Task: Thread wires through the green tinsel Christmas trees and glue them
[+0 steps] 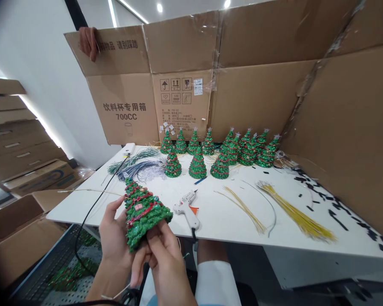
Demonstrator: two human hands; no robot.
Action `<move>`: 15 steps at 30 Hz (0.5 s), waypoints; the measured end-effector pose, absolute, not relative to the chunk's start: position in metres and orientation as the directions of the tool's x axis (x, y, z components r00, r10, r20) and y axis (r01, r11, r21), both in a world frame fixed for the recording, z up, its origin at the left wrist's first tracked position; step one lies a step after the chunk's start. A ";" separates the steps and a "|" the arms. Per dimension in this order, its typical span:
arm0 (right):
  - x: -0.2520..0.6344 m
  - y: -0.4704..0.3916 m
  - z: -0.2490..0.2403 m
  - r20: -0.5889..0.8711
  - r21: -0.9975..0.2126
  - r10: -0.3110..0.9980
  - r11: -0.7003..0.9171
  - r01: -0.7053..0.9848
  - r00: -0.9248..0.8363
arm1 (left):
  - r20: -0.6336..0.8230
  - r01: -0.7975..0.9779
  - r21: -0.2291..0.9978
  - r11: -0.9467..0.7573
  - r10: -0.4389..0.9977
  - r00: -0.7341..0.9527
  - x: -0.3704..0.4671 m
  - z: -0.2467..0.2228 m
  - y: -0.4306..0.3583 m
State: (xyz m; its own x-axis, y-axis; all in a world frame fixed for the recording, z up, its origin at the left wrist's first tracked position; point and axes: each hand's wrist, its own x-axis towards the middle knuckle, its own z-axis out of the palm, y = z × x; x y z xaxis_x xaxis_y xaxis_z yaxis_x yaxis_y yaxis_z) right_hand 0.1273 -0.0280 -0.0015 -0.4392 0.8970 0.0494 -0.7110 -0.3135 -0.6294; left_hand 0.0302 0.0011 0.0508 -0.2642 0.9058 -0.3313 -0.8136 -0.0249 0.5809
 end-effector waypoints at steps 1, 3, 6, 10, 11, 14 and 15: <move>0.130 -0.028 0.002 0.039 -0.639 0.895 -0.320 -0.700 -0.444 | -0.326 -0.809 0.586 -0.043 0.902 -0.284 0.031 0.049 0.001; 0.135 -0.028 0.006 0.025 -0.665 0.885 -0.332 -0.669 -0.464 | -0.297 -0.792 0.601 -0.106 0.890 -0.345 0.032 0.043 0.002; 0.138 -0.028 0.004 0.033 -0.683 0.865 -0.346 -0.643 -0.500 | -0.239 -0.777 0.605 -0.172 0.892 -0.383 0.032 0.037 0.001; 0.139 -0.025 -0.004 0.013 -0.687 0.838 -0.388 -0.614 -0.545 | -0.225 -0.789 0.596 -0.152 0.911 -0.345 0.032 0.041 -0.001; 0.140 -0.024 -0.006 0.012 -0.691 0.825 -0.401 -0.601 -0.565 | -0.219 -0.783 0.601 -0.160 0.909 -0.354 0.033 0.041 -0.002; 0.143 -0.021 -0.008 0.039 -0.703 0.777 -0.426 -0.570 -0.628 | -0.190 -0.765 0.610 -0.206 0.899 -0.394 0.033 0.039 -0.003; 0.144 -0.021 -0.009 0.050 -0.704 0.764 -0.430 -0.565 -0.644 | -0.189 -0.764 0.610 -0.211 0.897 -0.399 0.033 0.036 -0.003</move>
State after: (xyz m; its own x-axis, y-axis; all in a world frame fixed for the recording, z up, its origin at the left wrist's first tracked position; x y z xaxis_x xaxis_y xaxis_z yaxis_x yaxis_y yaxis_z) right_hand 0.1438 -0.0206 -0.0089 -0.6439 0.7635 0.0495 -0.5646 -0.4304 -0.7043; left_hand 0.0327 -0.0029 0.0362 -0.3988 0.8973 -0.1895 -0.7642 -0.2109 0.6096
